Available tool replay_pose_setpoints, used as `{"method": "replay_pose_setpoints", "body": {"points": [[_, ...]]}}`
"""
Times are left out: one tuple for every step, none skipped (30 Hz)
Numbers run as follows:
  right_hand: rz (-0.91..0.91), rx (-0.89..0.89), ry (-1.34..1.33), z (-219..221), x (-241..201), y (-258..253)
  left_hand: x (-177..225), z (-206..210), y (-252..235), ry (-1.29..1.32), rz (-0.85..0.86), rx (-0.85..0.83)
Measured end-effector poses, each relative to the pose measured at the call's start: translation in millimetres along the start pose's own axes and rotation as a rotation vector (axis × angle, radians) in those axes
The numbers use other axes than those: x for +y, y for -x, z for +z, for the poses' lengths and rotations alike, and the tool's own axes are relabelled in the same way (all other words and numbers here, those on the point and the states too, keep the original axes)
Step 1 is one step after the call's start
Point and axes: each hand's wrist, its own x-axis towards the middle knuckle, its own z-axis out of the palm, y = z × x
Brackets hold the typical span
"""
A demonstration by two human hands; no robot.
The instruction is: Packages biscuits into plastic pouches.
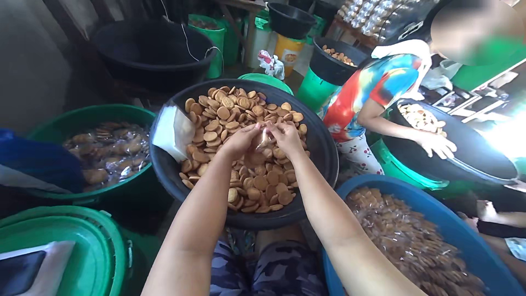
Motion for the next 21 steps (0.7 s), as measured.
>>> {"method": "replay_pose_setpoints", "body": {"points": [[-0.024,-0.077,-0.032,-2,3,0,3,-1,2,0.014,0.007,-0.006],[-0.054,-0.152,-0.057,-5,5,1,4,-4,3,0.012,0.034,-0.023],[-0.101,-0.201,-0.047,-6,9,0,5,-8,4,-0.031,0.073,-0.034],[-0.147,-0.218,-0.009,-7,11,0,6,-12,5,-0.138,0.11,-0.013],[-0.179,-0.215,0.047,-8,14,-1,7,-16,5,-0.29,0.135,0.034],[-0.208,-0.207,0.101,-8,17,-2,8,-19,6,-0.425,0.15,0.065],[-0.228,-0.206,0.134,-8,20,-3,9,-22,7,-0.518,0.157,0.075],[-0.245,-0.215,0.14,-8,20,-3,9,-23,8,-0.567,0.17,0.069],[-0.255,-0.238,0.134,-7,19,-1,11,-22,10,-0.579,0.178,0.051],[-0.257,-0.27,0.142,-6,17,0,12,-21,12,-0.553,0.182,0.031],[-0.256,-0.291,0.167,-4,15,1,14,-19,13,-0.505,0.183,0.016],[-0.259,-0.293,0.213,-3,13,2,16,-18,13,-0.435,0.173,0.01],[-0.259,-0.277,0.258,-1,10,3,14,-19,12,-0.367,0.159,0.023],[-0.249,-0.246,0.288,0,6,4,10,-21,10,-0.296,0.135,0.041],[-0.238,-0.214,0.304,1,3,5,8,-23,8,-0.253,0.098,0.05],[-0.232,-0.176,0.308,2,1,6,7,-24,6,-0.256,0.071,0.077],[-0.231,-0.132,0.296,3,1,6,5,-25,4,-0.294,0.058,0.121],[-0.227,-0.091,0.275,4,1,6,4,-25,2,-0.338,0.049,0.169],[-0.198,-0.061,0.239,5,0,6,3,-25,0,-0.35,0.05,0.215],[-0.146,-0.061,0.206,5,-2,5,2,-24,0,-0.307,0.059,0.261],[-0.108,-0.066,0.165,4,-3,4,2,-22,-1,-0.247,0.064,0.29]]}}
